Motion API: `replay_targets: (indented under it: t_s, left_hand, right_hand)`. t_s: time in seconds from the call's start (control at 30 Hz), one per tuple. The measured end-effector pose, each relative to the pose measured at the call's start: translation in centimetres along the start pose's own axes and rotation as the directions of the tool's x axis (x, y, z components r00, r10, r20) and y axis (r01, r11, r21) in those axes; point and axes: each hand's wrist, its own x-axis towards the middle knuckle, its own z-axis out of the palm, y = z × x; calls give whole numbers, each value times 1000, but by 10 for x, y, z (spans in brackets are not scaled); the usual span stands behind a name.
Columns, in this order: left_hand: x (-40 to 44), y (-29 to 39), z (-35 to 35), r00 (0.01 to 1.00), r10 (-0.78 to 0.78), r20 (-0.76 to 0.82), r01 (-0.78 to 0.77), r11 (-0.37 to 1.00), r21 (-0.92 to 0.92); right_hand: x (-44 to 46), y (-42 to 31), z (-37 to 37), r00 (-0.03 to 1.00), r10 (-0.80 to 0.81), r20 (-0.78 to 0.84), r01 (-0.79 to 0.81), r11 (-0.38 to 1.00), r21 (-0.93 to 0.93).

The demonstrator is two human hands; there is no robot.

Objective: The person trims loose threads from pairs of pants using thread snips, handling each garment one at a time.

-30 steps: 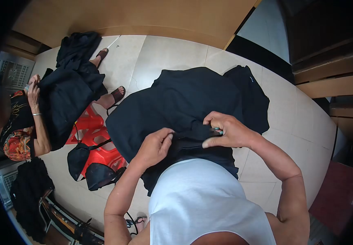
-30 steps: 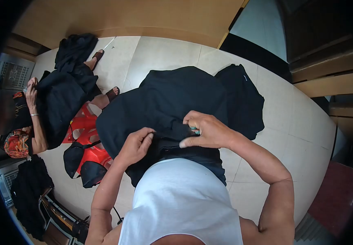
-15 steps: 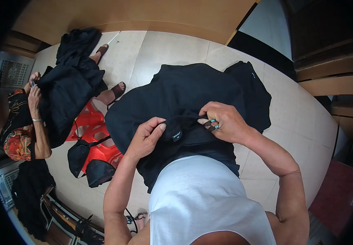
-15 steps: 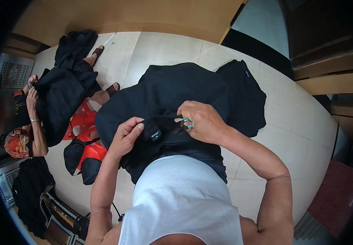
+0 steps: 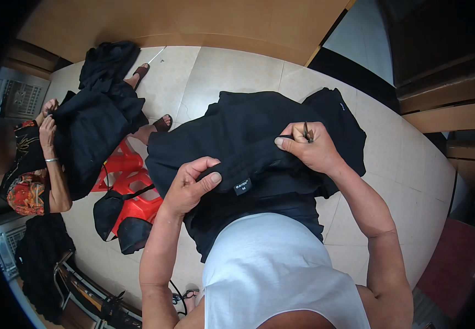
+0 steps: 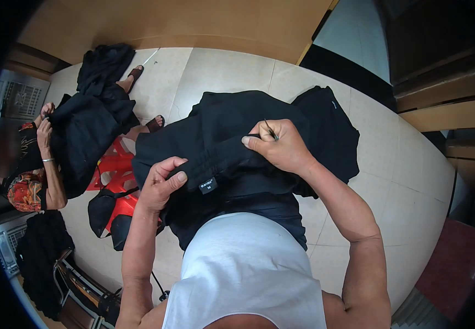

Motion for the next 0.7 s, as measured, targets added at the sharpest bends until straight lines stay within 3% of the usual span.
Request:
replay_targets:
  t_s: [0.1,0.27,0.4,0.5,0.57,0.7]
  left_hand:
    - [6,6,8,994,109,21,-107,993,-54]
    - [13,15,26,955,297,-18,-297,951,-85]
    - [13,11,18,962,267,53,-268,963,24]
    - [14,13,18,952,301,58,-304,950,72]
    - [15,13,20,942,327,69,-333,936,116]
    - [12,13,26,941,333,61,-338,920,195]
  right_hand:
    - [3,-2,8,999,37,-3,-37,998,44]
    - [0,2,24,992,60,107,-53,996,-71]
    - [-1,-13,29,930,-357,81,356,830,-429]
    - [-6,-37,36,895,-433,107,440,821,-363]
    - [-12,-54,47,901,-423,97,434,884,-171]
    - [-13,-46,69,838,-545,21,534,811,-239]
